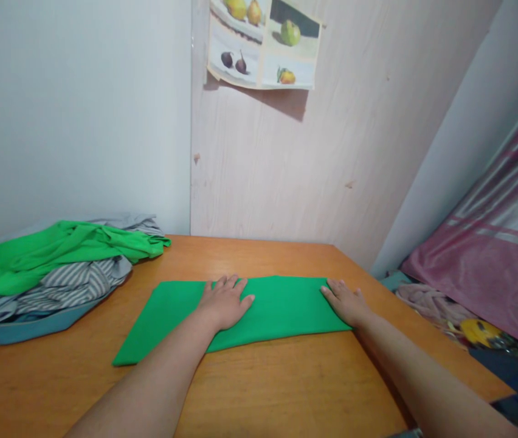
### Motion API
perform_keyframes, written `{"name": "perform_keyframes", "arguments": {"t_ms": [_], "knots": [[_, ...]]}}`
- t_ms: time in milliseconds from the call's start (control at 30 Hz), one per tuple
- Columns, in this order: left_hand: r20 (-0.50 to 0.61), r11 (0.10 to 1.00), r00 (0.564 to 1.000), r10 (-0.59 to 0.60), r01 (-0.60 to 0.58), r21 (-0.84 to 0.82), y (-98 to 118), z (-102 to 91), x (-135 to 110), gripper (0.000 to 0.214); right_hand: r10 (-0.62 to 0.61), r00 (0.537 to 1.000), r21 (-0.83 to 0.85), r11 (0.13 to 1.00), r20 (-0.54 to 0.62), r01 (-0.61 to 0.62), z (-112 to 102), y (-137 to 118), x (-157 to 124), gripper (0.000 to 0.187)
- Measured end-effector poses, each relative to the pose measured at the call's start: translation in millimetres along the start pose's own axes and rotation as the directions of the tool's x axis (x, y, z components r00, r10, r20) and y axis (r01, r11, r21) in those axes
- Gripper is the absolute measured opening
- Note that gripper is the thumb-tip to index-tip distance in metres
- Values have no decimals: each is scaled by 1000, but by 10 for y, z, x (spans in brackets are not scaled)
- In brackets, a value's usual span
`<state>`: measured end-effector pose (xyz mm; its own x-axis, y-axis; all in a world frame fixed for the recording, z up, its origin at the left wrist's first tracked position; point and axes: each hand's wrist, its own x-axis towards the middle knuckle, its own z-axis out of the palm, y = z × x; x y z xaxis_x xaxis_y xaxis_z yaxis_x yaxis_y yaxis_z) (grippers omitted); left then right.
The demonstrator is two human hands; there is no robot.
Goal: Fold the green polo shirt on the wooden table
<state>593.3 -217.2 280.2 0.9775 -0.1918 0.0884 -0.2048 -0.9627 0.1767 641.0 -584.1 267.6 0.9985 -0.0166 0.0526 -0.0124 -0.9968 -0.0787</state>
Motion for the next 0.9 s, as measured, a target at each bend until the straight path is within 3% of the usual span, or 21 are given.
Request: {"name": "perform_keyframes", "arguments": {"t_ms": [200,433,533,700,900], "knots": [[3,1000,1000,4,-4,-1,-4,14,12,75,37,996,-11,999,-76,-38,-132,-75,-89,71],[-3,1000,1000,5,-5,1,-18,13,18,75,-236,971,63,969,-33,238,-81,-747,-407,78],[9,1000,1000,3,-3,7,-13,-10,14,75,-277,961,93,957,10,275,-78,-854,-521,82],[-5,1000,1000,6,-6,17,-37,29,40,76,-240,970,52,970,38,238,-111,-647,-531,87],[-14,1000,1000,14,-14,14,-47,49,38,75,-79,996,28,997,28,78,-45,-215,-457,86]]}}
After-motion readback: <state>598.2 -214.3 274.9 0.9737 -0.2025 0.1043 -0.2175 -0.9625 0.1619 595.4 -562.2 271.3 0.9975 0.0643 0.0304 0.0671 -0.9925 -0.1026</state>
